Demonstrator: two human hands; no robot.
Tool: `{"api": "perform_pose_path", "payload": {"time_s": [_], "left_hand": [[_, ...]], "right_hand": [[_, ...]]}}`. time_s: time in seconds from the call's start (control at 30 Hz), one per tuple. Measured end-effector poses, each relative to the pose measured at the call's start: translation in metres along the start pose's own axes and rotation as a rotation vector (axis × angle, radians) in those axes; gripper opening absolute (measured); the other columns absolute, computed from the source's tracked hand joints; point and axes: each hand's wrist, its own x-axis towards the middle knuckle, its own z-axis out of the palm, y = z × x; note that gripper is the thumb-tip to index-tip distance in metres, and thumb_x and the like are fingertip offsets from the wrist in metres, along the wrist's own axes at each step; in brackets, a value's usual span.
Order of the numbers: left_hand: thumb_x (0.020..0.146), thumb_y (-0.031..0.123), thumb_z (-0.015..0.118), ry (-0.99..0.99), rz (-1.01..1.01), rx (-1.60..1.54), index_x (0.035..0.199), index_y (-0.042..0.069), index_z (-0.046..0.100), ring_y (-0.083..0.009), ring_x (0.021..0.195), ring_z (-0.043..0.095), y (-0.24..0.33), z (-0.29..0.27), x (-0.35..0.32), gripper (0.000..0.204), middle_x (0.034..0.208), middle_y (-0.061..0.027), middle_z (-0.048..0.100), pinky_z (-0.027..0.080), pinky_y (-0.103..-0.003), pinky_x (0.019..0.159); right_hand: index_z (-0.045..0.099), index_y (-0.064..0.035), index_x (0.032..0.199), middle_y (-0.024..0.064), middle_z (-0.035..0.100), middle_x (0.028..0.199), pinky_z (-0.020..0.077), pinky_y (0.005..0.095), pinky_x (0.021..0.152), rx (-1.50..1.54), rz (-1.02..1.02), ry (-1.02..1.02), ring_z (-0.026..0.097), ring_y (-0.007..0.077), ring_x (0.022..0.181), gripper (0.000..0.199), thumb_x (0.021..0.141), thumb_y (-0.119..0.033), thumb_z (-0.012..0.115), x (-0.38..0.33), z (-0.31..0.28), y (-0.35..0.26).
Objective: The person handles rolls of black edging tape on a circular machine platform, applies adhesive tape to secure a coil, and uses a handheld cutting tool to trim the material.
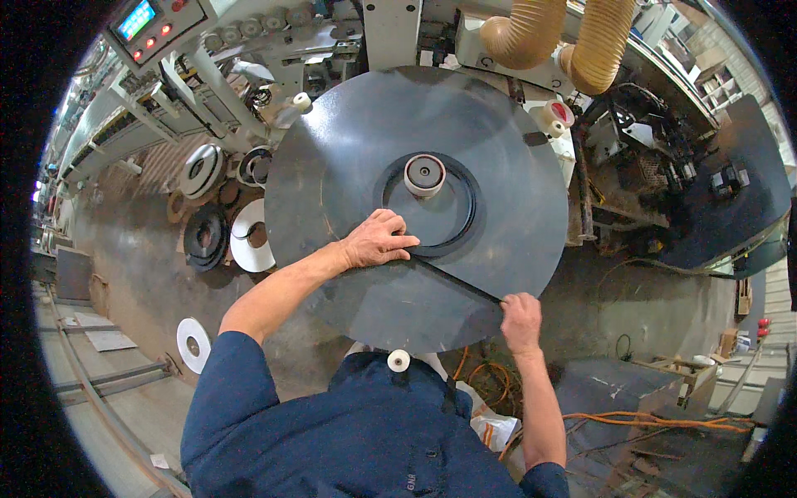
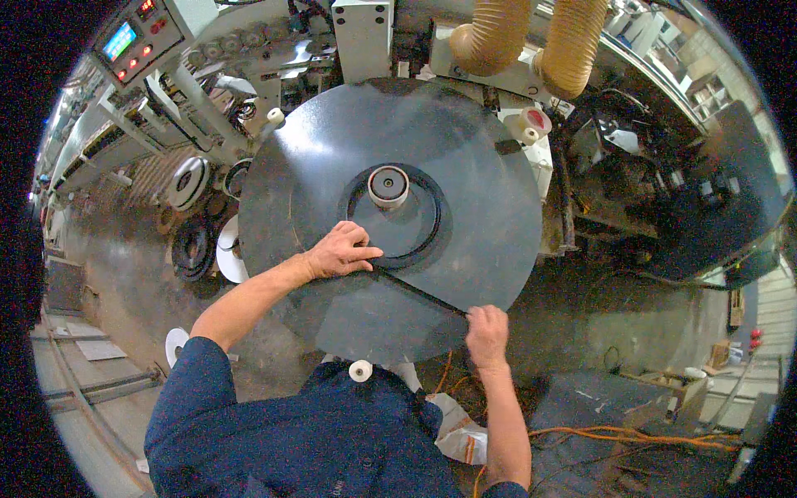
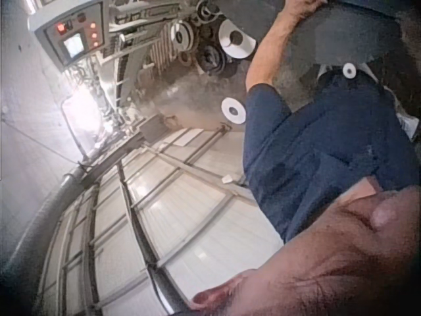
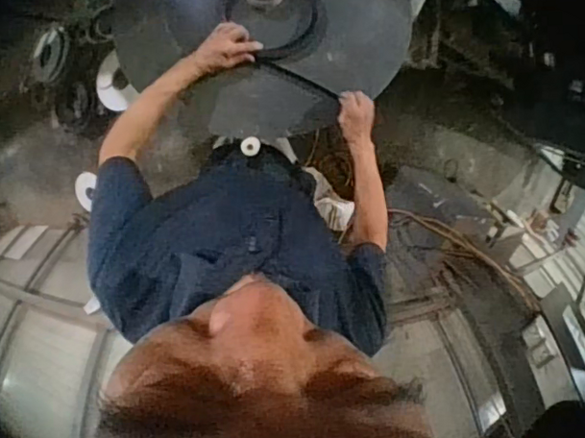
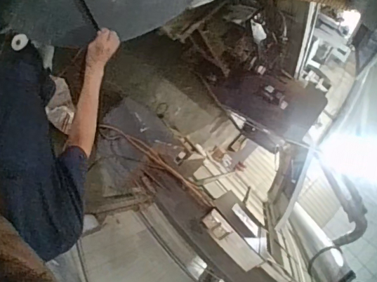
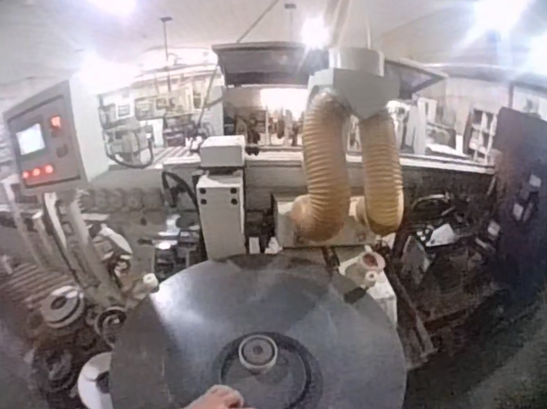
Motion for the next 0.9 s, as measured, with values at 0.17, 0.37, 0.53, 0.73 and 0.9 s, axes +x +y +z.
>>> {"api": "perform_pose_path", "payload": {"time_s": [0.17,0.37,0.53,0.73,0.9], "left_hand": [[0.084,0.039,0.069,-0.008,-0.018,-0.021,0.112,0.02,0.067,-0.025,0.091,0.049,0.0,0.0,-0.003,0.033,0.09,-0.004,0.05,0.039,-0.04,0.086],[0.084,0.038,0.07,0.016,-0.002,-0.013,0.11,0.019,0.067,-0.0248,0.09,0.049,0.003,0.001,0.004,0.032,0.089,-0.0036,0.05,0.039,-0.04,0.087],[0.083,0.038,0.07,0.027,-0.029,-0.012,0.109,0.02,0.068,-0.0247,0.09,0.049,0.002,0.001,-0.006,0.032,0.089,-0.0036,0.05,0.039,-0.04,0.087],[0.081,0.038,0.071,0.025,-0.016,-0.004,0.108,0.02,0.067,-0.0236,0.09,0.049,0.003,-0.001,0.004,0.032,0.088,-0.0031,0.049,0.039,-0.039,0.087],[0.08,0.037,0.072,0.032,-0.028,0.003,0.107,0.021,0.065,-0.0229,0.09,0.05,-0.001,-0.001,-0.001,0.032,0.088,-0.0027,0.049,0.04,-0.038,0.087]], "right_hand": [[0.064,-0.008,0.082,0.0095,0.064,0.085,0.0456,0.0434,0.08,-0.162,0.028,-0.01,0.061,0.0315,0.086,0.009,0.074,-0.006,0.068,-0.034,-0.054,0.068],[0.063,-0.0071,0.096,0.0104,0.063,0.1,0.0411,0.0479,0.091,-0.531,0.368,-0.257,0.054,0.0326,0.105,0.022,0.077,-0.015,0.071,-0.127,-0.12,0.154],[0.056,-0.0005,0.117,0.0187,0.056,0.119,0.0368,0.0526,0.1,-0.242,0.097,-0.161,0.05,0.0399,0.115,0.061,0.06,-0.012,0.071,0.019,-0.063,-0.011],[0.061,-0.0095,0.091,0.0079,0.057,0.088,0.043,0.0429,0.083,-0.05,-0.044,-0.028,0.057,0.0284,0.089,0.019,0.078,-0.018,0.072,0.072,0.063,-0.097],[0.063,-0.0109,0.076,0.0063,0.058,0.073,0.0432,0.0431,0.071,0.041,-0.121,0.021,0.057,0.0292,0.074,0.004,0.076,-0.009,0.067,0.05,0.028,-0.043]]}}
